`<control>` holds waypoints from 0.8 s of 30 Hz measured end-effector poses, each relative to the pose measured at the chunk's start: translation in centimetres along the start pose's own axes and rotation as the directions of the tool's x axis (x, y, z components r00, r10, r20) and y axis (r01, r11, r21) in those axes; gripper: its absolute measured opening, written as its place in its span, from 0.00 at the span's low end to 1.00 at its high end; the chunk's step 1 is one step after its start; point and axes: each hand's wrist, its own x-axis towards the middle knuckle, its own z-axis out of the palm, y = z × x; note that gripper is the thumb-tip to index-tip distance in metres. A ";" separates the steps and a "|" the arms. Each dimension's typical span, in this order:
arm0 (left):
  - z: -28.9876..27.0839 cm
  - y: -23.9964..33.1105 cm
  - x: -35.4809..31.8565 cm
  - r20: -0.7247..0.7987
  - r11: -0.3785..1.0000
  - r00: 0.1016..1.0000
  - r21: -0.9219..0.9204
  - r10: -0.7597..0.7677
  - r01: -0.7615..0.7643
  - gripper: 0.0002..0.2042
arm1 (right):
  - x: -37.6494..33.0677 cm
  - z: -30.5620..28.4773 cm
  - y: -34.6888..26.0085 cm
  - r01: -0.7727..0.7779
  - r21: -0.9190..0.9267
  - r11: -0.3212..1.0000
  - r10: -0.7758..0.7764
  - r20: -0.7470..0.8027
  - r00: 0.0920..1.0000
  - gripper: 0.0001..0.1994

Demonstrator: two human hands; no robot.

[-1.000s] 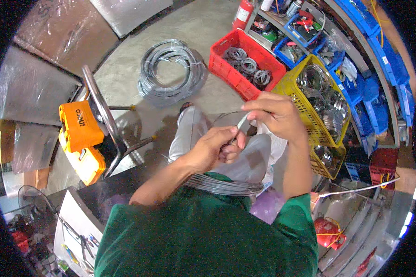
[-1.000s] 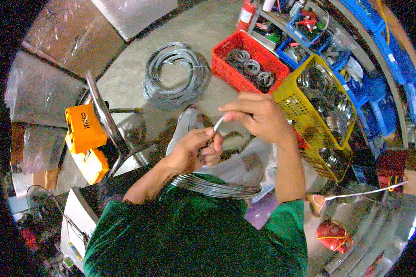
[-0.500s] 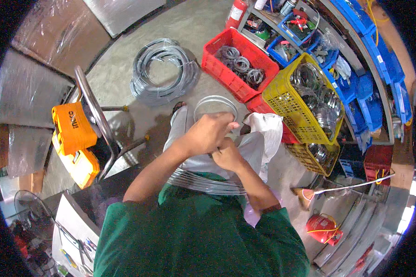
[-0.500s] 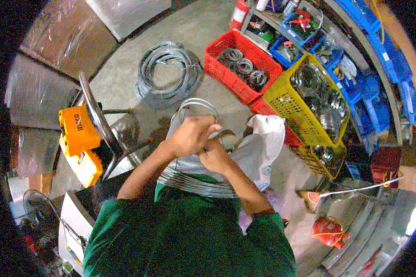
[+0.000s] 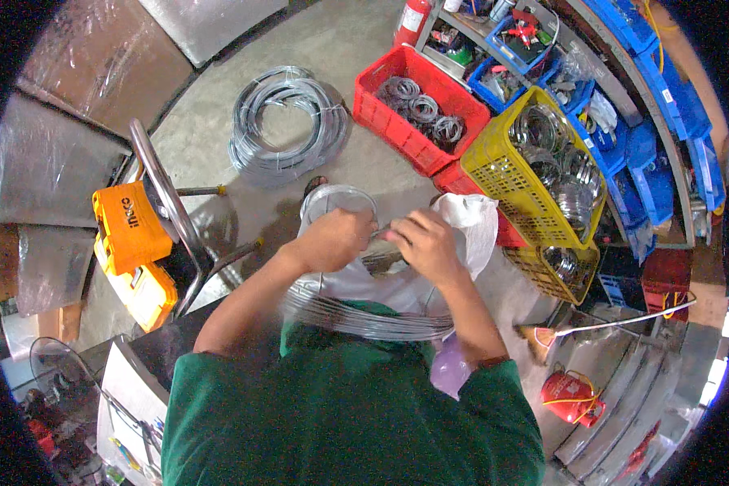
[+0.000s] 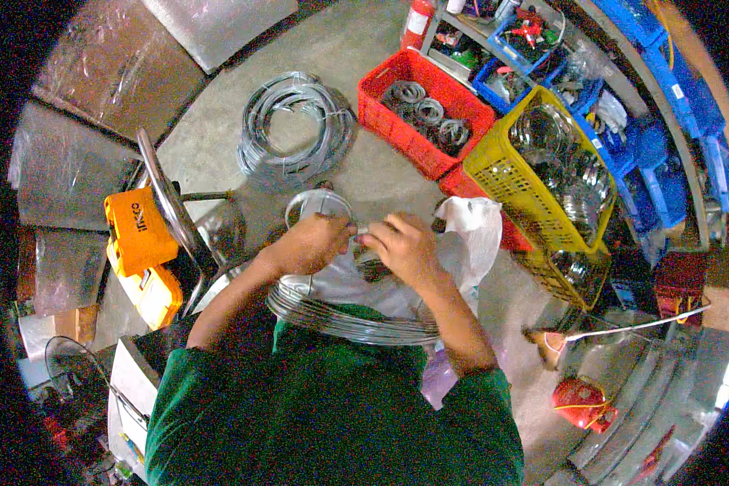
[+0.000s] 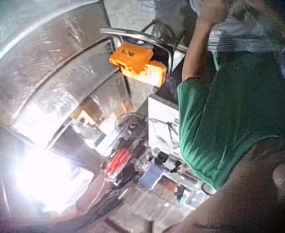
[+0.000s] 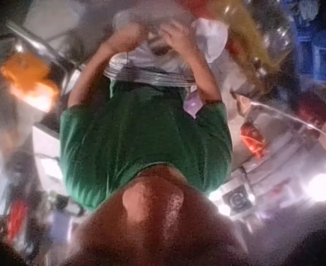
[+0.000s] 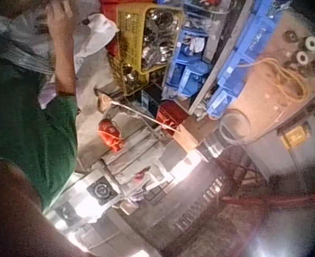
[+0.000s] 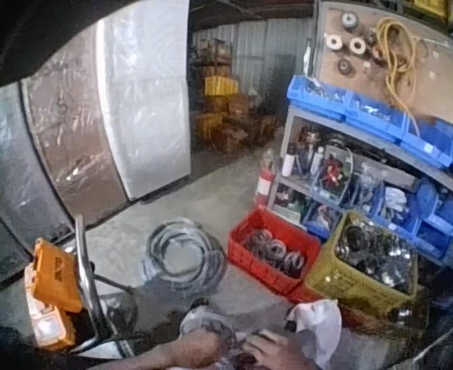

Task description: The person coils a length of gray wire by hand into a neat loop and secures it with a twist tie. The person repeats this process with additional lengths of wire, placing each finished coil into a white bag.

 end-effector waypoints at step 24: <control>-8.5 7.5 -3.0 -0.146 -0.526 0.980 -0.827 -0.134 -0.195 0.28 | -3.1 8.7 -4.6 -0.575 0.721 0.386 0.281 0.502 0.818 0.16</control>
